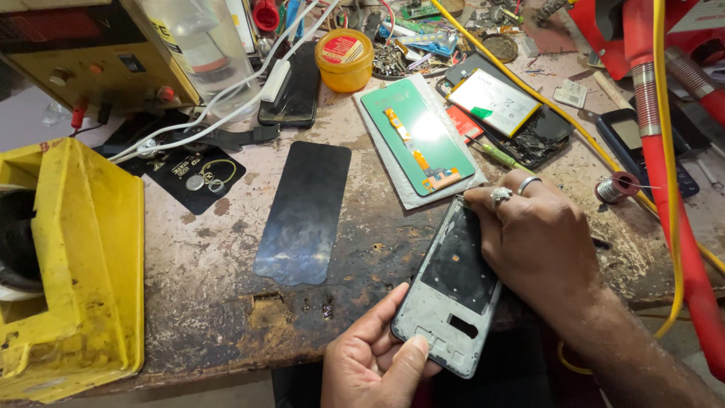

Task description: The person pries the back cover off a smartphone, peels an orange flex cable and adhesive strip from a green back panel, presses the panel onto the phone body, then uses a black pry tool to scrape the old adhesive from the phone frame and brushes the frame clean with a small brush.

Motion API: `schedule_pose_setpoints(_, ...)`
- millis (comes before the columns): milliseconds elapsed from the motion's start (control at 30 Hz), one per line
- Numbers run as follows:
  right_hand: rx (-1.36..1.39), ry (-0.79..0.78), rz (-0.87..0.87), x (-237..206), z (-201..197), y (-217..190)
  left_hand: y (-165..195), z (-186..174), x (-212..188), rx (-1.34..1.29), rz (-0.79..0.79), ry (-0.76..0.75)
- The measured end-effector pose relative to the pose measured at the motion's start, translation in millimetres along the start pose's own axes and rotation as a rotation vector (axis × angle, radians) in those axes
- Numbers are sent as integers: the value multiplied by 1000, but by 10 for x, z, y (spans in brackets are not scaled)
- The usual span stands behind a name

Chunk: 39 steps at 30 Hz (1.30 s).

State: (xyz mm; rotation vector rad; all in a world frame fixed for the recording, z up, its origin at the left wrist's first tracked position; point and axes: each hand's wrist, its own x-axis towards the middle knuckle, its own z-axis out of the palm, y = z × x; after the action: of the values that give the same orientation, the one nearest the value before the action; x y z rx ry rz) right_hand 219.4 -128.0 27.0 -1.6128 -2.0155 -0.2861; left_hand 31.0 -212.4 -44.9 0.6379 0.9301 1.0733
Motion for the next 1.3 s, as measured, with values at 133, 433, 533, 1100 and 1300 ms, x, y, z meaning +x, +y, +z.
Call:
schedule_pose_setpoints(133,-54,21,35,-29,17,-18,20,7,-5,6,10,-7)
schedule_pose_setpoints(433,-85,20,43,-80,-10,-57,47,6,-16,0,-39,6)
schedule_pose_setpoints(533,0,-4,38,-36,9,-47,55,-17,-19,-13,-66,-36)
schedule_pose_setpoints(1100,327,-145,-213,-416,-312,-469,-56,-48,5,-50,26,-102)
schedule_pose_setpoints(1300,495,-246,-306,-581,-303,-399,-81,-40,-12,-118,25,-118)
